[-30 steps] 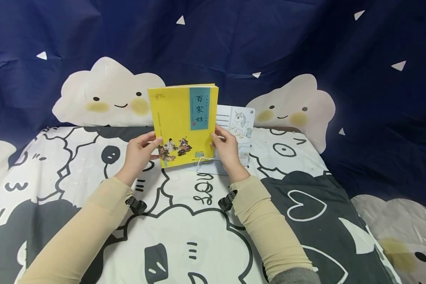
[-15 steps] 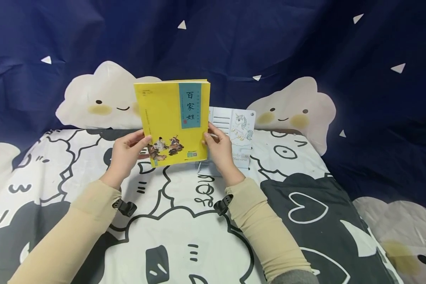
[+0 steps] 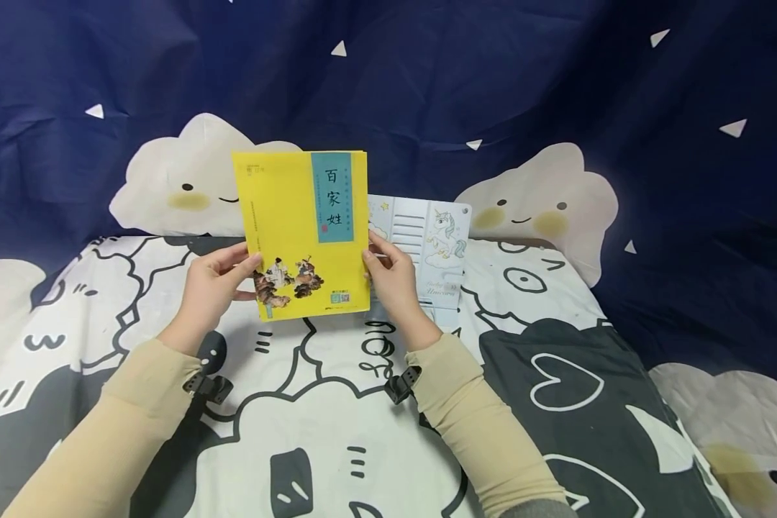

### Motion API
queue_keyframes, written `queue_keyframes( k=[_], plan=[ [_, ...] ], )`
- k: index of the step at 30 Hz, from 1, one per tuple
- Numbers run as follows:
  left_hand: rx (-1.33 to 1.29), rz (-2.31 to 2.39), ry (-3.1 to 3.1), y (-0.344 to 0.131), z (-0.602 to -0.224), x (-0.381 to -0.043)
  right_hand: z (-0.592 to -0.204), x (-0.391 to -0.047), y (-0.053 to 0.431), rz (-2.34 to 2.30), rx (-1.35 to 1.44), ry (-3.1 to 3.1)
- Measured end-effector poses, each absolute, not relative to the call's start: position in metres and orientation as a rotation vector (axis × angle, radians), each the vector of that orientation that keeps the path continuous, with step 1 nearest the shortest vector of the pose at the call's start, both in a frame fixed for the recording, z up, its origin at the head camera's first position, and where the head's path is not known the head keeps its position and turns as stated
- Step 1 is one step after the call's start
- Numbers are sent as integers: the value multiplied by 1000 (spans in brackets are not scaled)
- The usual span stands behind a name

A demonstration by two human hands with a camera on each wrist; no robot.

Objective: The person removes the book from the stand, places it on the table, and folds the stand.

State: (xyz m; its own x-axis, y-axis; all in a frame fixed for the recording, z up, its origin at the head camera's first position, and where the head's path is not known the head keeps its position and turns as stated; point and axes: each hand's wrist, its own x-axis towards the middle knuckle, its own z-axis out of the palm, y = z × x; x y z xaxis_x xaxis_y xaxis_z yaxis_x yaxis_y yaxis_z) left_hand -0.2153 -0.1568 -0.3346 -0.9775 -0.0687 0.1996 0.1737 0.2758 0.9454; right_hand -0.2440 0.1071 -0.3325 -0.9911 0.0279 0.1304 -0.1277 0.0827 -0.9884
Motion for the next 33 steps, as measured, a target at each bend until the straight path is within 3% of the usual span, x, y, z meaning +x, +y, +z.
queue_keyframes(
  k=[33],
  plan=[
    [98, -1824, -2510, -198, -361, -186, -359, -206, 77, 2231, 119, -2284]
  ],
)
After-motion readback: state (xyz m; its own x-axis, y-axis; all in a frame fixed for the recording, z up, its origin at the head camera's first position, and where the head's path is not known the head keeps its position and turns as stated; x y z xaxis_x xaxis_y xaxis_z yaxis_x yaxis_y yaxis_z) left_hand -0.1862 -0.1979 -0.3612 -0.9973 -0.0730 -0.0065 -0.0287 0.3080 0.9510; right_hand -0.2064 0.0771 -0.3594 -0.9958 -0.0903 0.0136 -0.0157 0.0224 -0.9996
